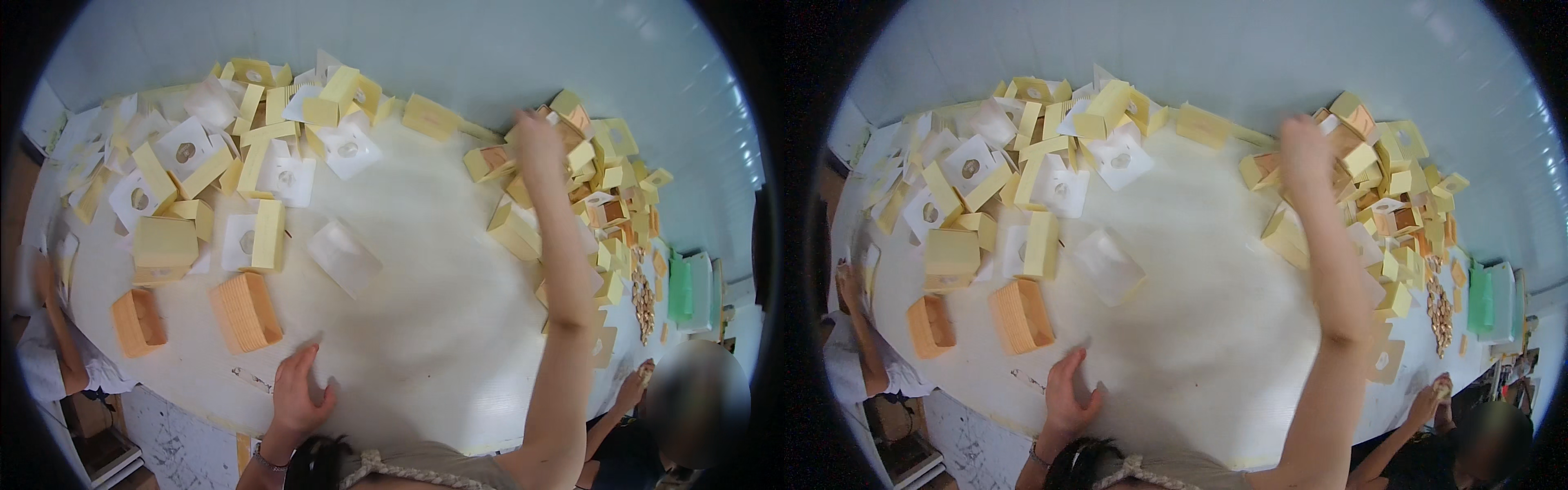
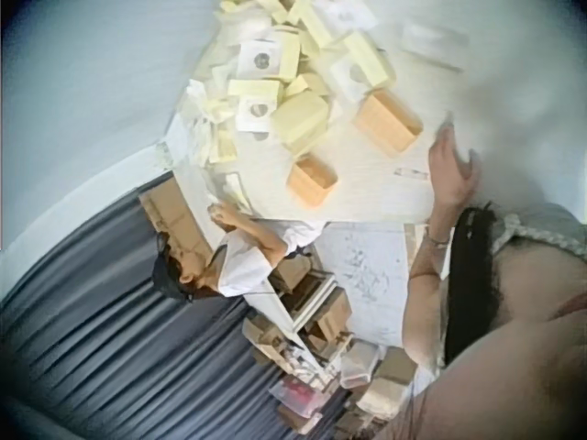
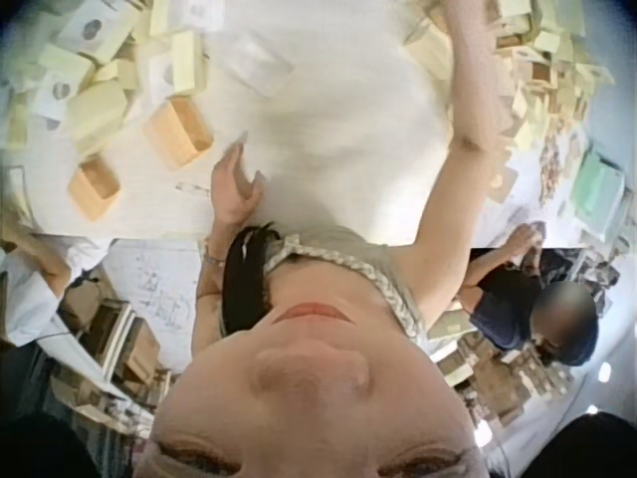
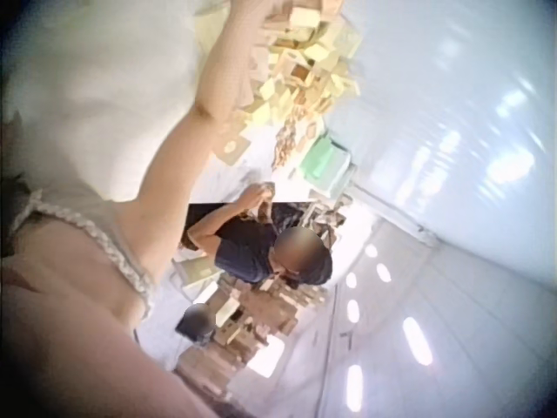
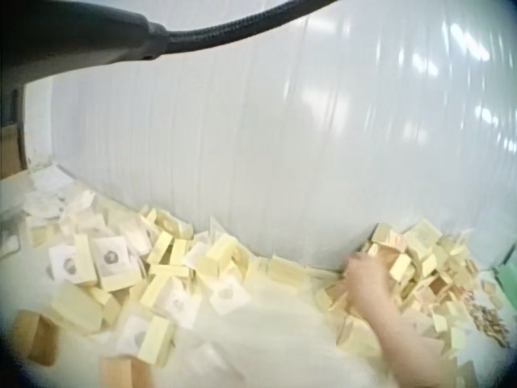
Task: The person repeatedly picks up flat white paper pieces and orange corrugated inserts, folds the white pieces into small box shapes, inserts the orange pieces inside, and places the finished boxes on the table. The process is continuous and repetitive throughout the clip.
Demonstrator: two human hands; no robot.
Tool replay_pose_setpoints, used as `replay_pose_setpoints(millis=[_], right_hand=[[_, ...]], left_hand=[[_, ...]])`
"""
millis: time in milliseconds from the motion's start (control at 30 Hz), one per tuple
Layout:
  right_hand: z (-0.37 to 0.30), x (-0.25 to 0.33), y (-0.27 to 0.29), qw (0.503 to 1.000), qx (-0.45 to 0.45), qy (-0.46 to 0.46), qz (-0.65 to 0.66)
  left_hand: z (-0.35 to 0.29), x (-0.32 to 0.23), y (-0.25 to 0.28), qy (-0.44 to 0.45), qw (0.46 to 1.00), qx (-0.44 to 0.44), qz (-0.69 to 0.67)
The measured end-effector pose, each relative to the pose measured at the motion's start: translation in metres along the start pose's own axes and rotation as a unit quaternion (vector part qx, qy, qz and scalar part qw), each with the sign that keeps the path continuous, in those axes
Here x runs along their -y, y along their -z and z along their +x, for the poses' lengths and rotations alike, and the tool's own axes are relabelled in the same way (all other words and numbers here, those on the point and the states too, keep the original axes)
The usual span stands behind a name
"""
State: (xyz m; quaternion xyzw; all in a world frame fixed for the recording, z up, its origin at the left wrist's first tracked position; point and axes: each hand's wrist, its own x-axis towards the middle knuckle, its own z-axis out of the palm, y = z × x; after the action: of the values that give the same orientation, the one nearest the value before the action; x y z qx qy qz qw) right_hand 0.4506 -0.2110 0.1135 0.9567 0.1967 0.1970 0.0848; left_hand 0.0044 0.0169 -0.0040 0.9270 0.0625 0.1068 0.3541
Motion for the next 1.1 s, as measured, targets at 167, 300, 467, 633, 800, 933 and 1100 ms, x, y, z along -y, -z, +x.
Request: replay_pose_setpoints(millis=[167, 300, 467, 633, 800, 933, 1100], right_hand=[[0.030, 0.095, -0.044, 0.982, 0.000, 0.117, 0.151], [-0.018, 0.072, -0.077, 0.958, 0.115, 0.259, 0.034], [-0.078, 0.010, -0.044, 0.969, 0.199, 0.141, -0.044], [-0.100, 0.077, 0.029, 0.944, 0.233, 0.214, 0.096], [-0.158, 0.207, 0.028, 0.892, 0.184, 0.233, 0.340], [-0.210, 0.235, 0.056, 0.844, 0.222, 0.216, 0.437], [-0.260, 0.228, 0.108, 0.748, 0.220, 0.386, 0.493]], left_hand=[[-0.001, 0.001, 0.001, 0.024, 0.999, 0.001, -0.028], [-0.006, -0.001, 0.001, 0.030, 0.999, -0.019, -0.006], [0.002, -0.005, 0.001, -0.029, 0.999, -0.015, 0.006], [-0.001, -0.003, -0.006, -0.043, 0.998, -0.049, -0.021], [-0.008, 0.014, -0.011, 0.006, 0.979, -0.086, -0.186], [-0.009, 0.006, -0.006, 0.037, 0.976, -0.108, -0.185], [-0.001, 0.007, -0.004, -0.002, 0.976, -0.189, -0.104]])
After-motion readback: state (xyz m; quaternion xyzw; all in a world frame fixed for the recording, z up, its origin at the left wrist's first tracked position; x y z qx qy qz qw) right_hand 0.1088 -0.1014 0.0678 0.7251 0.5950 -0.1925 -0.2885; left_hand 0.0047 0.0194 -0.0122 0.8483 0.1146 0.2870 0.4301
